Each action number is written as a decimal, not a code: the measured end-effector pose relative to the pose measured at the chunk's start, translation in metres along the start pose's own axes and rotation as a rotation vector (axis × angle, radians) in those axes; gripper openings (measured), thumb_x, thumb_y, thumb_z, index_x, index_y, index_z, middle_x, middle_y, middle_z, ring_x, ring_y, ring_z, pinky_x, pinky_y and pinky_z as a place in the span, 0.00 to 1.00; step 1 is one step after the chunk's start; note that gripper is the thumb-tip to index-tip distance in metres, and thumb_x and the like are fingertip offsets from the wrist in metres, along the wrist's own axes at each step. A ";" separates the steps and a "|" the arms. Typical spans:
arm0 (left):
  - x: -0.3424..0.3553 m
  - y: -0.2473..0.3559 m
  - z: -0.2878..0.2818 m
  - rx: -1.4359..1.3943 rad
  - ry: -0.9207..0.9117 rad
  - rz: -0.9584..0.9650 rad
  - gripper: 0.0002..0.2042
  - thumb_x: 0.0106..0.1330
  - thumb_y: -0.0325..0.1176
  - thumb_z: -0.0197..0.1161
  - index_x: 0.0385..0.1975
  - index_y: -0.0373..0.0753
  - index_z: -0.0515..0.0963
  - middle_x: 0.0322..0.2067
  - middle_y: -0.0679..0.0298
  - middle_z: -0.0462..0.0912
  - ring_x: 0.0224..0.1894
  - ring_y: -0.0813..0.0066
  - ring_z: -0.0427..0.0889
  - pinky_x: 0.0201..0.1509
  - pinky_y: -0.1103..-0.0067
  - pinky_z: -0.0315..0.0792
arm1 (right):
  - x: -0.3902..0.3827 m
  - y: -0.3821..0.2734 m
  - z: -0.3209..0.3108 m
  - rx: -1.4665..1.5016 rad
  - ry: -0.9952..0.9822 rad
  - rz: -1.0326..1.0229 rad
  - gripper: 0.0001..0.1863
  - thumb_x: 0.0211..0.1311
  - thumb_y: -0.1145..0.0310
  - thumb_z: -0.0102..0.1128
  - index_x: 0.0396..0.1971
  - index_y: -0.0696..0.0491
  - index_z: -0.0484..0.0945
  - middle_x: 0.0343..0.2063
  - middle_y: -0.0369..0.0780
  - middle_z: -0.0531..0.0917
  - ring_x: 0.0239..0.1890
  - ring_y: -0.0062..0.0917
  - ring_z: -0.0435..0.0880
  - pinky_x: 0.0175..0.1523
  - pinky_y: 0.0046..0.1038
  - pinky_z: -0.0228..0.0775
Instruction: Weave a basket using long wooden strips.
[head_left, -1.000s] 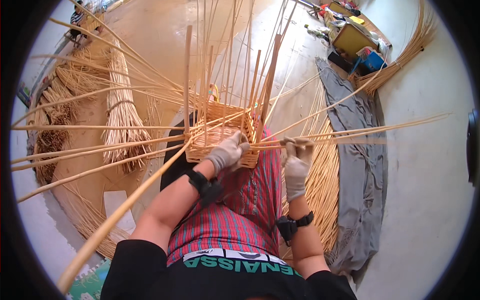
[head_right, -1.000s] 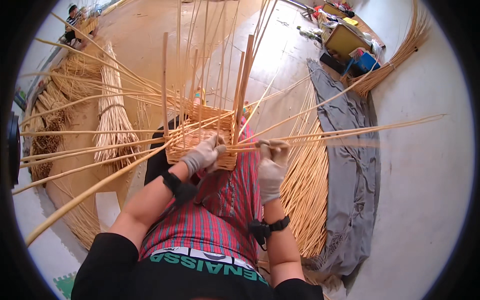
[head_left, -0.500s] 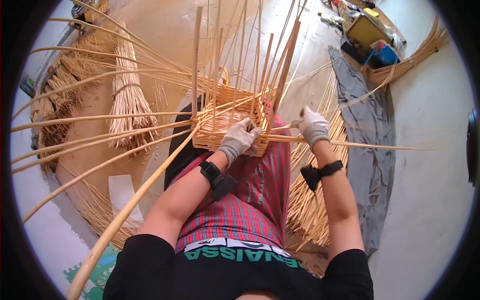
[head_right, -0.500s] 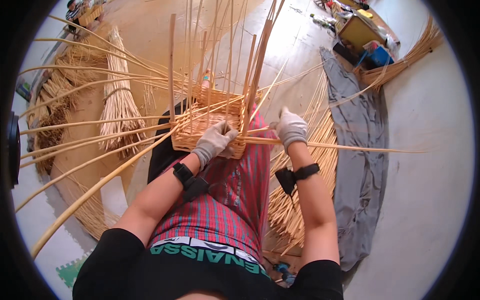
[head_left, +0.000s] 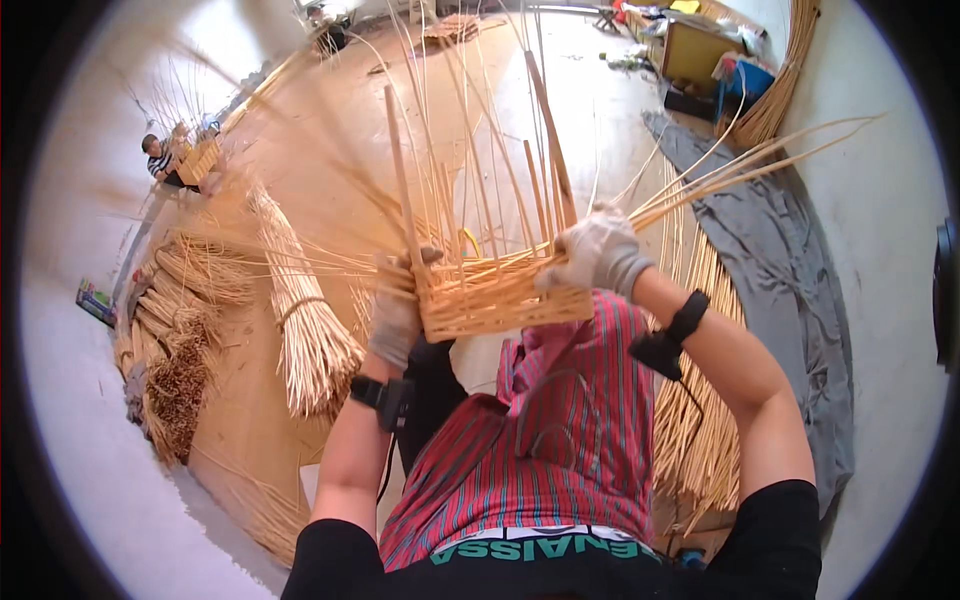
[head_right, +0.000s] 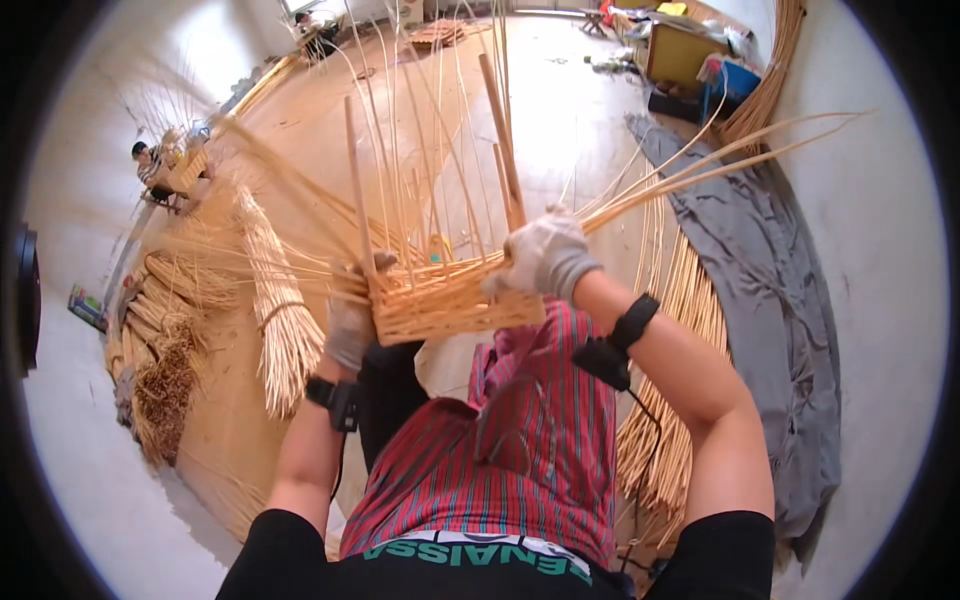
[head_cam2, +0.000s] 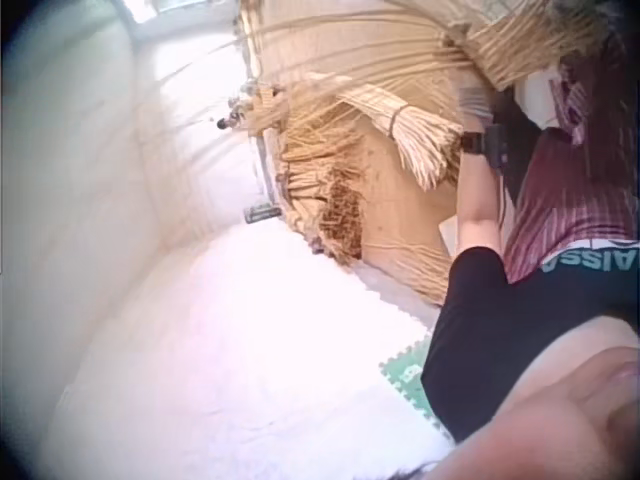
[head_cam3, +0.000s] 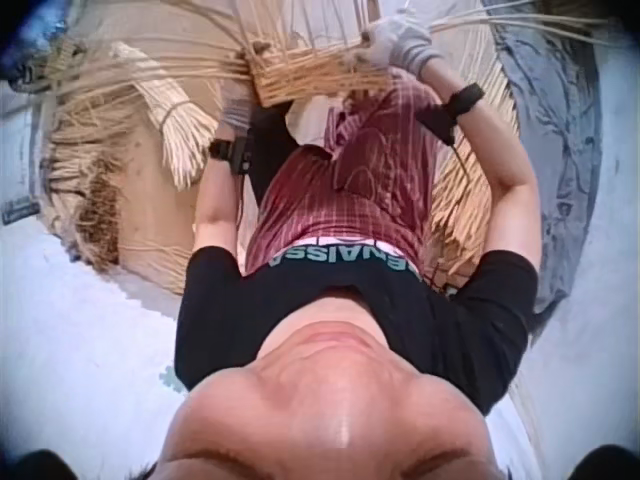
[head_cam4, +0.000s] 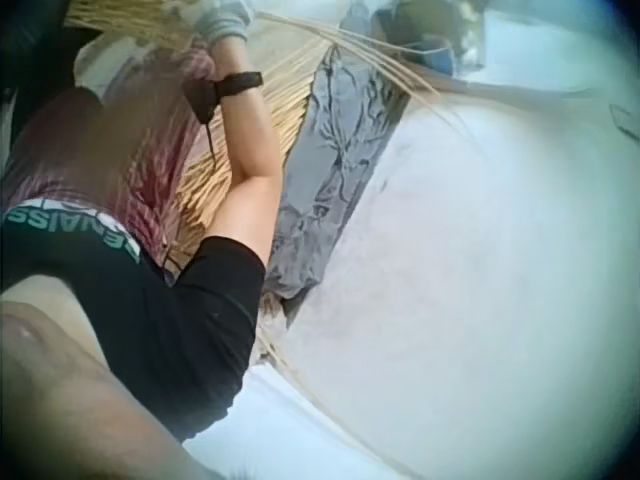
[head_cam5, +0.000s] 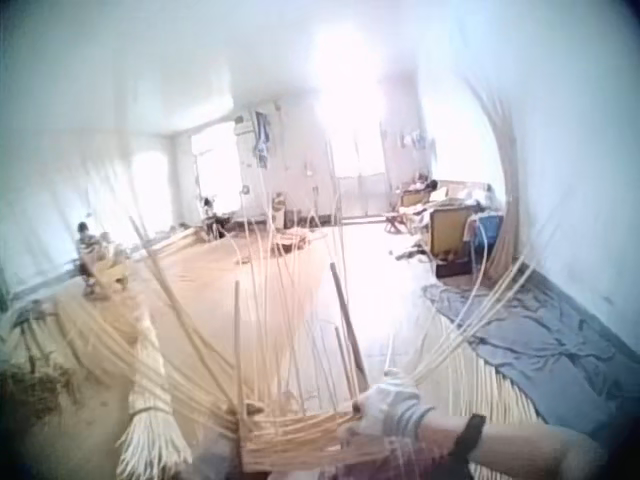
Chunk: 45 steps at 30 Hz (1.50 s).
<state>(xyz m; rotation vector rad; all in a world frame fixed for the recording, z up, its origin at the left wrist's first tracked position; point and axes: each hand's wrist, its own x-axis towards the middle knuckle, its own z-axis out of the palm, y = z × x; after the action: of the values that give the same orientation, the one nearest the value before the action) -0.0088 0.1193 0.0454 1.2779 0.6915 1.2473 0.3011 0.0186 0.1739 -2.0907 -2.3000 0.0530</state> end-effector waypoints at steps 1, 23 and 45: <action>0.026 0.004 0.009 -0.157 -0.011 0.044 0.29 0.78 0.55 0.46 0.51 0.31 0.77 0.42 0.55 0.85 0.46 0.66 0.84 0.49 0.74 0.80 | 0.017 0.012 -0.016 -0.037 -0.036 0.040 0.39 0.45 0.21 0.58 0.33 0.45 0.90 0.25 0.41 0.88 0.36 0.33 0.87 0.68 0.37 0.57; 0.035 -0.089 0.082 -0.604 0.243 -0.351 0.09 0.76 0.36 0.55 0.43 0.38 0.76 0.31 0.64 0.80 0.30 0.75 0.79 0.30 0.80 0.77 | -0.013 0.054 0.077 -0.024 0.011 0.320 0.37 0.51 0.27 0.60 0.42 0.46 0.86 0.38 0.45 0.85 0.47 0.40 0.83 0.55 0.42 0.70; 0.143 -0.045 0.018 -0.418 0.085 -0.172 0.14 0.73 0.43 0.58 0.36 0.38 0.79 0.26 0.63 0.81 0.23 0.76 0.79 0.25 0.80 0.75 | 0.051 -0.060 0.082 0.220 -0.152 -0.372 0.14 0.63 0.56 0.59 0.37 0.50 0.84 0.34 0.42 0.86 0.37 0.42 0.87 0.43 0.44 0.79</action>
<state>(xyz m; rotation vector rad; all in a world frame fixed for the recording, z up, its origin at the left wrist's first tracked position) 0.0582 0.2542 0.0414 0.8097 0.5507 1.2303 0.2329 0.0637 0.0951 -1.5829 -2.5900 0.4452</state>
